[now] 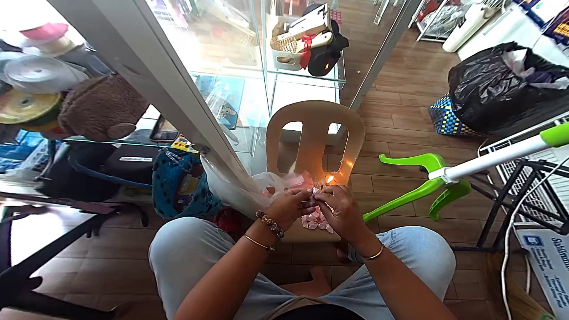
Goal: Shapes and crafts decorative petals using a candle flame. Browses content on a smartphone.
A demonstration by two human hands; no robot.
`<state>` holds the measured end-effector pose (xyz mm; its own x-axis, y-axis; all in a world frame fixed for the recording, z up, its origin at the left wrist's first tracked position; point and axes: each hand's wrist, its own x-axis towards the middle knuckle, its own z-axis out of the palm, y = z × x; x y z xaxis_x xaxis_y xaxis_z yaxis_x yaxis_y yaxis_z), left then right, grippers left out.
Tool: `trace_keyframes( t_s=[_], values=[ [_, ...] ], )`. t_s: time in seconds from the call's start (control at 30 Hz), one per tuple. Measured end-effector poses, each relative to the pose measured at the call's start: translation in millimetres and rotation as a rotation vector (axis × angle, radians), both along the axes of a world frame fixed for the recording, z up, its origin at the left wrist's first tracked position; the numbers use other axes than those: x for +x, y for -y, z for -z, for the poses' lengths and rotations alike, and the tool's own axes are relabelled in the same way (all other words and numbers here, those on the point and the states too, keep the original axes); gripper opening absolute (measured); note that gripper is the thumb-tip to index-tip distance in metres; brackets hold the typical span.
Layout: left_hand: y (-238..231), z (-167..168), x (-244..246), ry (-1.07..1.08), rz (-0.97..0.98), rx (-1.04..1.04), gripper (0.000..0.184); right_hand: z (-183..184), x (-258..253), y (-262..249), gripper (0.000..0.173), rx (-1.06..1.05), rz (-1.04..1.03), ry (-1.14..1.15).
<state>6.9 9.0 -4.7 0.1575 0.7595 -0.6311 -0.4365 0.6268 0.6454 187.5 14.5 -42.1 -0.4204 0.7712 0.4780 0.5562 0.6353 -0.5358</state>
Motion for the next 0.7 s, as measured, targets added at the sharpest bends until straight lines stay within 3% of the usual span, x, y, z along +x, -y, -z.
trace_keyframes(
  t_s=[0.17,0.4,0.7],
  values=[
    [2,3,-5,0.031,0.056,0.136,0.017,-3,0,-2,0.023,-0.127,-0.003,-0.099],
    [3,-5,-3,0.000,-0.105,0.139,0.015,-20,-6,-4,0.020,-0.674,0.002,-0.646],
    [6,-5,1,-0.031,-0.280,0.134,0.019,-27,-36,-4,0.025,-1.071,0.098,-0.859]
  ],
)
